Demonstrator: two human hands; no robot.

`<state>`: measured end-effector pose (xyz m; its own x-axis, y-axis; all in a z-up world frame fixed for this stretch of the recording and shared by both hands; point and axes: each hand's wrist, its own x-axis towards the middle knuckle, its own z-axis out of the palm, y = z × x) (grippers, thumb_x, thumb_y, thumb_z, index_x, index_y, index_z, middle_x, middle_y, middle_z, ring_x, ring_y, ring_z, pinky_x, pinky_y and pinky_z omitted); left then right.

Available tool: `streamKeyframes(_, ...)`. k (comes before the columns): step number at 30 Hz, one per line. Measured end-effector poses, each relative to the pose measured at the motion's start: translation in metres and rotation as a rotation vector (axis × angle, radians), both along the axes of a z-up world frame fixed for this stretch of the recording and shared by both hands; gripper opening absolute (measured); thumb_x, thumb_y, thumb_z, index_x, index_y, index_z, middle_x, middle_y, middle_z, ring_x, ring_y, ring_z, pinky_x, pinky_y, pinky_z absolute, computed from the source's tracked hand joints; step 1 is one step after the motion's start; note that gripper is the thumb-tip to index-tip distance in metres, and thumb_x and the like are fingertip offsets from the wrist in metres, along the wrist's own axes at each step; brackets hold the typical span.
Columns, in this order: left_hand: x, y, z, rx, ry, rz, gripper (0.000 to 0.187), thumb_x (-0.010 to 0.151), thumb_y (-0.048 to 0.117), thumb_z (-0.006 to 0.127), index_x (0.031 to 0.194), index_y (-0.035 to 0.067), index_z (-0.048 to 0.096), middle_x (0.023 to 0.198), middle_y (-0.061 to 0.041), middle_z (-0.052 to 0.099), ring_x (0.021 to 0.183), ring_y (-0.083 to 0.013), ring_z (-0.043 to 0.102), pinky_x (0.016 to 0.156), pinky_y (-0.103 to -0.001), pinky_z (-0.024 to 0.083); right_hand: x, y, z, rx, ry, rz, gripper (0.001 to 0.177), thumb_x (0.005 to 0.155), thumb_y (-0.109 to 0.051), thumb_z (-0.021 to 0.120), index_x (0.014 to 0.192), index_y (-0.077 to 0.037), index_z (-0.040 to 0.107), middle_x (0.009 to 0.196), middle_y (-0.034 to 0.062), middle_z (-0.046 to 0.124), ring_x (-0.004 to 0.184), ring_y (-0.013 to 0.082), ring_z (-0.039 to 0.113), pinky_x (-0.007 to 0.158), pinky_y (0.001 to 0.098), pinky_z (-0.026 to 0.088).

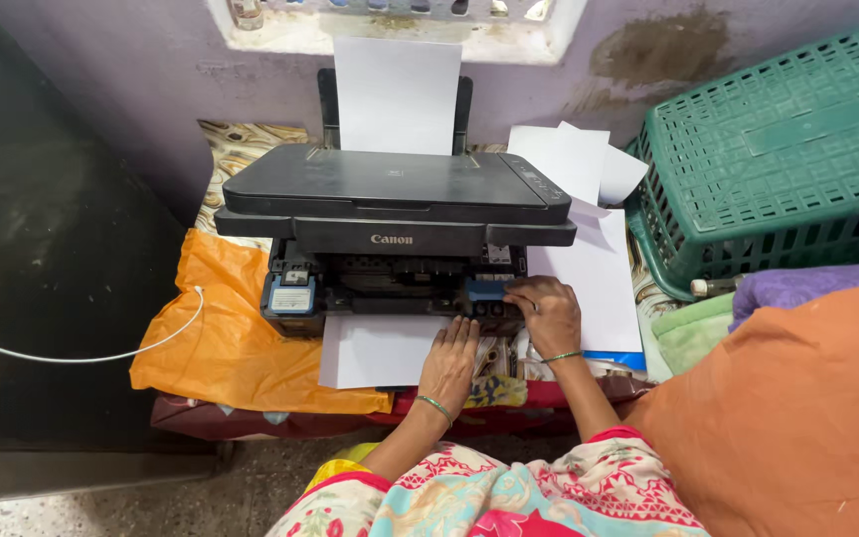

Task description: The person sits in front of a Canon ink tank printer, lifts its top lid, and works at the cartridge and ink tank area with both hands. They then adjust and load sheets of paper into the rear paper feed, close the lid, and press the printer's control panel.

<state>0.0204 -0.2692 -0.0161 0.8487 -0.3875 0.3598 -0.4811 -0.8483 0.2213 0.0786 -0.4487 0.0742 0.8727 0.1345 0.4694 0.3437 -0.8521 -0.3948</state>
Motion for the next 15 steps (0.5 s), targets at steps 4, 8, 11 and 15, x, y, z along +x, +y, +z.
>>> streamKeyframes(4,0.000,-0.003,0.006,-0.015,0.036,0.013,0.062,0.083,0.007,0.059,0.143,-0.008,0.047,0.144,-0.023,0.056,0.140,-0.0329,0.049,0.117,-0.043,0.034,0.012,-0.004,0.010,0.043,0.080,0.006,0.016,0.089,-0.025,0.070,0.088,-0.015,0.083,0.096,0.0041,0.078,0.098,0.0263,0.068,0.091,0.0396,0.048)
streamKeyframes(8,0.001,-0.005,0.011,-0.048,0.056,-0.001,0.066,0.077,0.005,0.063,0.139,-0.010,0.049,0.138,-0.027,0.058,0.136,-0.0351,0.050,0.116,-0.044,0.034,0.021,-0.006,0.015,0.100,0.018,0.112,0.016,0.092,-0.019,0.066,0.087,-0.013,0.080,0.098,0.0041,0.078,0.099,0.0281,0.067,0.090,0.0411,0.047)
streamKeyframes(11,0.000,-0.005,0.015,-0.068,0.036,0.002,0.065,0.077,0.003,0.065,0.138,-0.011,0.050,0.136,-0.027,0.059,0.135,-0.0355,0.051,0.117,-0.044,0.034,0.024,-0.004,0.014,0.088,0.022,0.073,0.013,0.091,-0.018,0.068,0.091,-0.013,0.080,0.095,0.0055,0.076,0.096,0.0291,0.066,0.088,0.0416,0.047)
streamKeyframes(15,0.002,-0.005,0.021,-0.029,-0.010,0.022,0.064,0.075,0.001,0.065,0.137,-0.008,0.051,0.135,-0.025,0.061,0.134,-0.0340,0.054,0.118,-0.042,0.035,0.029,-0.002,0.013,0.094,0.040,0.051,0.011,0.090,-0.018,0.069,0.090,-0.013,0.079,0.093,0.0039,0.076,0.095,0.0283,0.066,0.087,0.0413,0.049)
